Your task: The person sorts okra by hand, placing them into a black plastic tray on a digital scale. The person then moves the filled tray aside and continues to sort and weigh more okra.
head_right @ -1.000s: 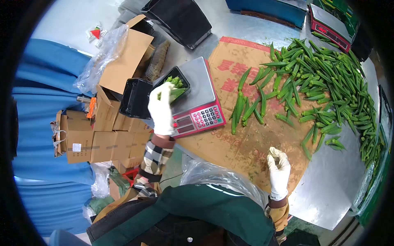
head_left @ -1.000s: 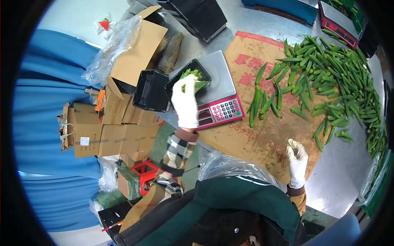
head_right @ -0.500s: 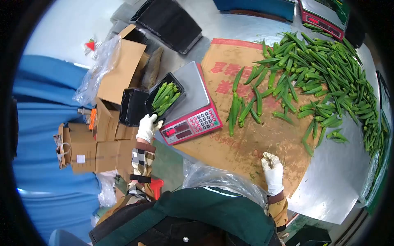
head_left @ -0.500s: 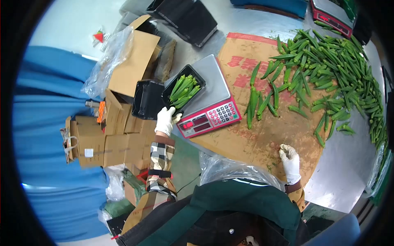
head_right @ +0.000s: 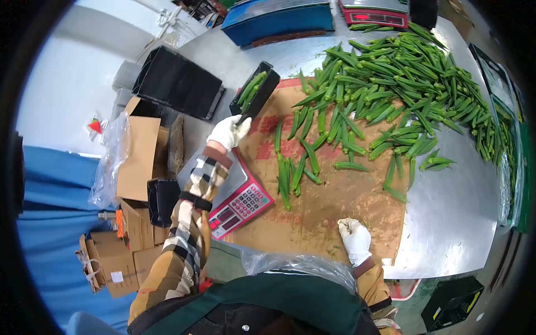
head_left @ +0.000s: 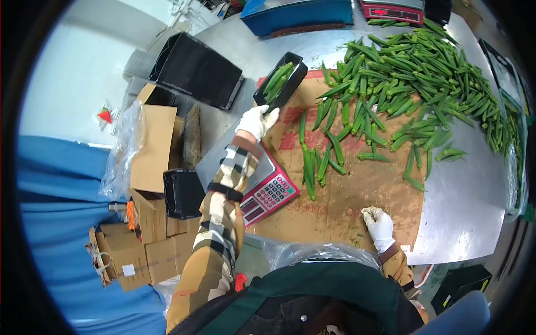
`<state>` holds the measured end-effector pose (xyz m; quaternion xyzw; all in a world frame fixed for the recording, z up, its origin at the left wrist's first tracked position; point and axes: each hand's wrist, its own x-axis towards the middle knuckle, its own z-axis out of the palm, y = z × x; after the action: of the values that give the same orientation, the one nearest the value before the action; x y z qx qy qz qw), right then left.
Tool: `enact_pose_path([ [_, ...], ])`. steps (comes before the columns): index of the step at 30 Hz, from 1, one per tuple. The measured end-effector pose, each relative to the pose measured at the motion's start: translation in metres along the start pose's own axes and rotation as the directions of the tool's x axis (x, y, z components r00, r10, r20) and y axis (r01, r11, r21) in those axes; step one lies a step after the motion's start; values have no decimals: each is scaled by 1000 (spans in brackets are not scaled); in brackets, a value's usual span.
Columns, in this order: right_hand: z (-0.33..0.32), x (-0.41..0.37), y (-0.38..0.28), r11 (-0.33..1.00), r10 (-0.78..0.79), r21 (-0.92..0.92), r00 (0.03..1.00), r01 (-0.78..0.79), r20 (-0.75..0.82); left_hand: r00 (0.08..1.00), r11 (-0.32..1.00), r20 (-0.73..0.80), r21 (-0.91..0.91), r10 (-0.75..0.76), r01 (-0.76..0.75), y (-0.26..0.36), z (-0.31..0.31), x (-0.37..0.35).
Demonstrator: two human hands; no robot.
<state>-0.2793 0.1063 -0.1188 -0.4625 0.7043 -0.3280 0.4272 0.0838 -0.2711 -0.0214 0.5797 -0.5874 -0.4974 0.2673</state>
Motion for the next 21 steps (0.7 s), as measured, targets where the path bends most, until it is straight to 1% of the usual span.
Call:
enact_pose_path([
  [1,-5,0,-11,999,0,-49,1000,1,5,960,842,10,-479,-278,249,-2,10,22],
  [2,-10,0,-23,995,1,-97,1000,0,9,845,428,19,-856,-535,290,-2,21,44],
  [3,-13,1,-30,989,4,-145,1000,-1,15,866,454,14,-848,-499,275,-4,24,58],
  [5,-15,1,-35,989,-18,-147,1000,18,-1,902,496,2,-835,-431,239,-14,24,87],
  [6,-15,0,-37,987,-23,-157,1000,21,-6,918,589,-95,-791,-385,165,-12,21,97],
  [7,-16,1,-38,986,-26,-166,1000,25,-7,960,614,-117,-786,-256,69,-16,15,97],
  [9,-15,3,-37,983,-22,-185,1000,20,-9,975,652,-166,-757,-147,-31,36,22,54],
  [10,-14,2,-35,981,-16,-195,1000,14,-8,986,740,-134,-673,-101,-16,59,14,34],
  [11,-13,2,-33,981,-12,-192,1000,10,-8,999,824,-26,-566,20,-32,59,-7,24],
  [12,-12,3,-31,982,-7,-189,1000,5,-12,952,940,-307,-326,0,-105,68,-6,1],
  [13,-11,3,-30,983,-3,-186,1000,-1,-18,929,993,-355,83,110,-85,72,-26,-17],
  [14,-11,3,-33,982,3,-189,1000,-9,-30,838,953,-465,235,285,-194,64,-38,-39],
  [15,-11,3,-33,980,-7,-200,999,-1,-40,800,914,-506,386,323,-125,67,-54,-70],
  [16,-10,3,-34,977,-19,-212,999,8,-50,766,823,-503,565,400,-59,52,-85,-95],
  [17,-10,3,-33,974,-32,-224,998,18,-61,691,777,-613,619,383,118,51,-92,-129],
  [18,-9,3,-31,972,-49,-231,996,31,-72,569,717,-699,650,434,251,22,-113,-157],
  [19,-8,3,-30,971,-54,-237,995,33,-79,531,660,-722,664,442,352,-2,-136,-191],
  [20,-8,3,-30,969,-59,-244,995,36,-85,477,630,-785,609,395,481,-31,-158,-219],
  [21,-8,2,-30,967,-64,-252,994,40,-88,500,658,-821,541,276,524,-30,-160,-250],
])
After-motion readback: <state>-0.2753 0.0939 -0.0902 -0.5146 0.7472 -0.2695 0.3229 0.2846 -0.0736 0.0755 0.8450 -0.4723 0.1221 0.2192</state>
